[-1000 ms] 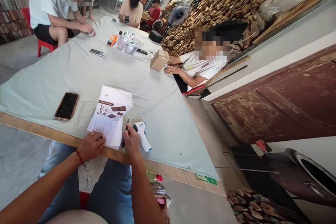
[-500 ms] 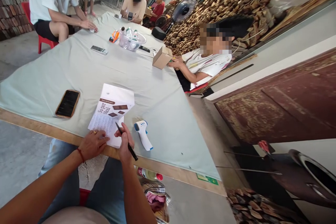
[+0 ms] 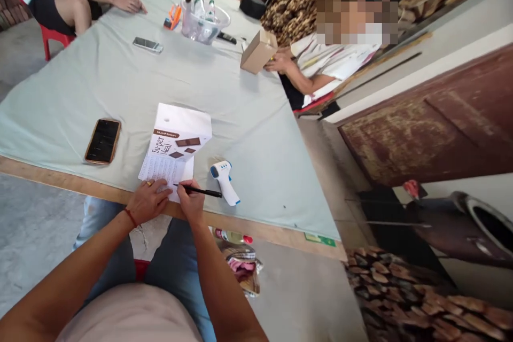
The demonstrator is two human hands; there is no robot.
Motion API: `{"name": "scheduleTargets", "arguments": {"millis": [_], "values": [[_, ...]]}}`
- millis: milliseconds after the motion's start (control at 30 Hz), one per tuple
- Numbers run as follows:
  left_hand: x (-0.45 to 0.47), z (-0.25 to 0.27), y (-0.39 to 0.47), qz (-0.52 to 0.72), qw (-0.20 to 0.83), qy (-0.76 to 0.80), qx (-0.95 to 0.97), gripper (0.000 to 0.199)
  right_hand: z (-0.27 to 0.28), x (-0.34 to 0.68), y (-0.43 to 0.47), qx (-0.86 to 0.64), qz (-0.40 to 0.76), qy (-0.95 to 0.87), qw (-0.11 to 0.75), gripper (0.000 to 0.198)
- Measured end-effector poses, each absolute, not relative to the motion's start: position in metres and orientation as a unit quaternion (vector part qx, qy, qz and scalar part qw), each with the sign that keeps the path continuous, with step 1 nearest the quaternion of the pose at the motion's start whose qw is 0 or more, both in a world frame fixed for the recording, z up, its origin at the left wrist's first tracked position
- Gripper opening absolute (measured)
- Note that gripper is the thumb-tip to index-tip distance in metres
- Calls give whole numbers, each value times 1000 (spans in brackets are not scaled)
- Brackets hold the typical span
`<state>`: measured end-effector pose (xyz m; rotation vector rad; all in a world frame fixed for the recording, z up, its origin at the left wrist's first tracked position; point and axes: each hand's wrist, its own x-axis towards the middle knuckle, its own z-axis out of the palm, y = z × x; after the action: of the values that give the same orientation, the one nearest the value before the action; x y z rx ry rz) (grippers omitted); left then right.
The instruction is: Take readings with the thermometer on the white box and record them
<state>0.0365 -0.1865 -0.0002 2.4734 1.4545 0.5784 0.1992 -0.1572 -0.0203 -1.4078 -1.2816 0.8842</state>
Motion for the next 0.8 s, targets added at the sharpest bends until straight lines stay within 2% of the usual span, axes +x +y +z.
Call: {"name": "scheduleTargets", "arguments": {"millis": [300,467,800], "values": [[32,5,-169,154,54,486,859,33,-10,194,-145,-554,421,-473,540,16],[31,5,-163,163,28,478,863,31,-12,192,-144,-546,372,-486,572,15],[30,2,-164,188,-8,466,865,30,-22,196,-143,-539,325,-583,513,12]]}}
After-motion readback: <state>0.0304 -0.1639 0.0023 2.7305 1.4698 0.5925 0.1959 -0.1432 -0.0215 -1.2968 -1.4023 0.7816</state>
